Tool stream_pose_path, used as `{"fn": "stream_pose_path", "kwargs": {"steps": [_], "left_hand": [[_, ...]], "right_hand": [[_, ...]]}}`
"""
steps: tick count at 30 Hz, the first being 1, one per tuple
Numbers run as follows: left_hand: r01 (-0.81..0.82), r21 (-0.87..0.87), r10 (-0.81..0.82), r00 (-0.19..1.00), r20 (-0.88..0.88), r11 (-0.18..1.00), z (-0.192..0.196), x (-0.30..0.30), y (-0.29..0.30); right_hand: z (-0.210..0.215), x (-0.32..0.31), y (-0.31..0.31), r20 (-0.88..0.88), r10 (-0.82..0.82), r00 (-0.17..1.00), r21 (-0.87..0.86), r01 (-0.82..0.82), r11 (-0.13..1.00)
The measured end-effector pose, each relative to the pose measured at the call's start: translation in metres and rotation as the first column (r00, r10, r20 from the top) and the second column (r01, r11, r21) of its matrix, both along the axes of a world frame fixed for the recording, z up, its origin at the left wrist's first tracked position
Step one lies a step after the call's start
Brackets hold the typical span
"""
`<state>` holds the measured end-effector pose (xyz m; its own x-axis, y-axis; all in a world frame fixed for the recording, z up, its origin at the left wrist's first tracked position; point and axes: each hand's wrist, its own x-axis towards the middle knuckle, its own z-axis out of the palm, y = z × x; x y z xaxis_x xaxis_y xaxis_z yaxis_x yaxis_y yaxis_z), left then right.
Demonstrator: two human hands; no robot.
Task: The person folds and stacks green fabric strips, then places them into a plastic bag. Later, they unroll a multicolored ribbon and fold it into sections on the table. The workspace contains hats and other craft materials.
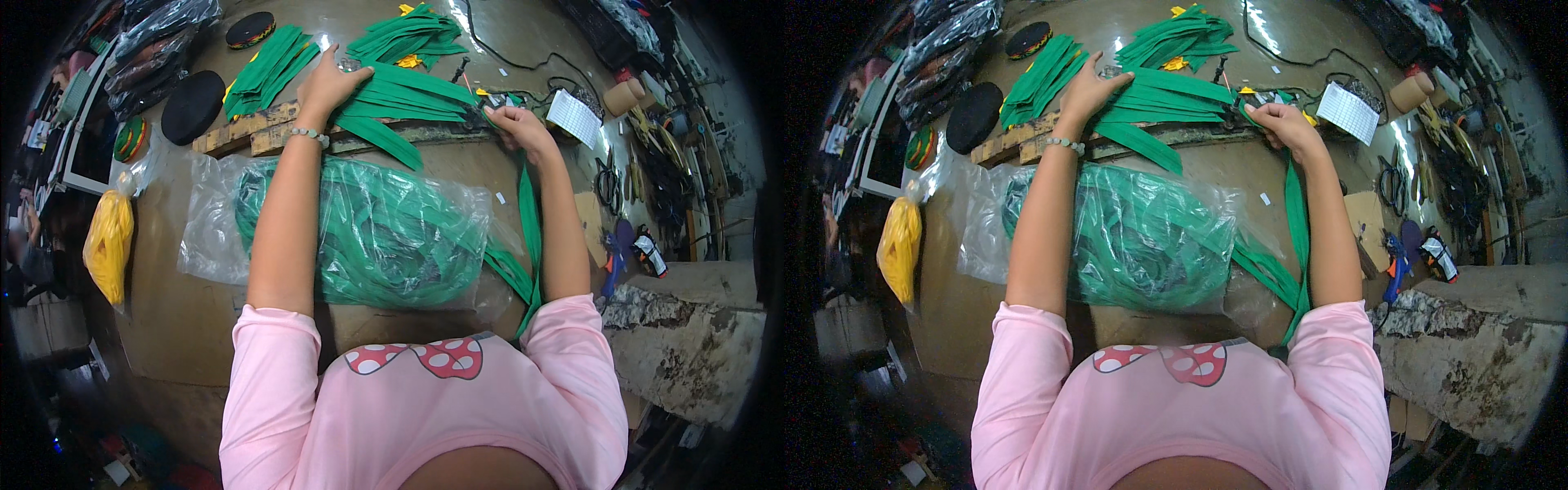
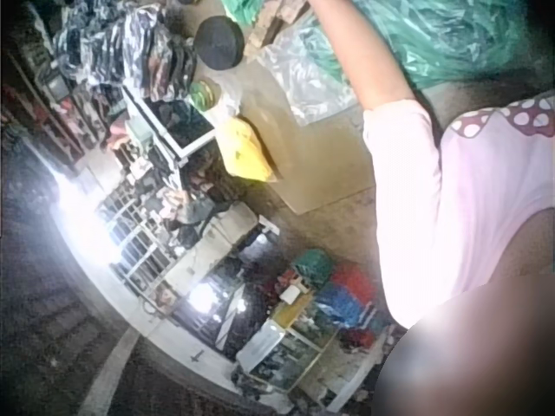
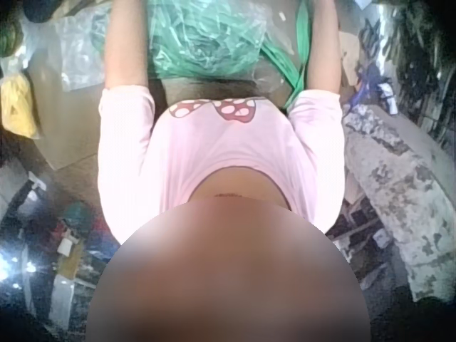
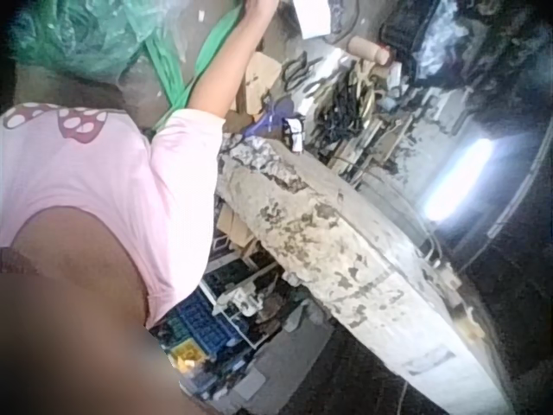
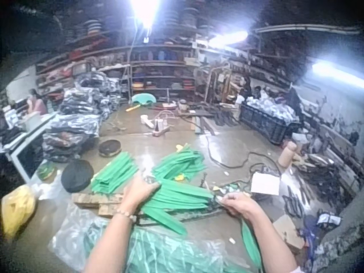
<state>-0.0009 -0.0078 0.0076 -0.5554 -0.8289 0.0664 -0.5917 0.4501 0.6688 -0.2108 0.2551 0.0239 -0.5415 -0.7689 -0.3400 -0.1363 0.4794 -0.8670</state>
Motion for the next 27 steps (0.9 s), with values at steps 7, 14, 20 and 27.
{"fn": "stream_pose_path", "kwargs": {"steps": [7,14,20,27], "left_hand": [[-0.001,-0.009,0.001,1.000,-0.010,1.000,0.000,0.000,0.000],[0.010,-0.005,-0.010,1.000,-0.025,1.000,-0.006,-0.001,-0.004],[0.064,0.019,-0.064,0.998,-0.024,0.998,-0.009,-0.004,-0.008],[-0.005,-0.140,0.008,1.000,0.020,0.990,-0.011,-0.001,0.000]], "right_hand": [[0.003,-0.002,0.001,-0.035,-0.007,0.999,0.019,0.008,1.000],[-0.006,-0.002,0.004,-0.054,-0.009,0.999,0.005,0.009,1.000],[0.036,0.012,0.011,-0.257,-0.402,0.879,-0.245,0.344,0.907],[0.056,0.069,-0.098,-0.551,-0.050,0.833,-0.463,-0.255,0.849]]}}
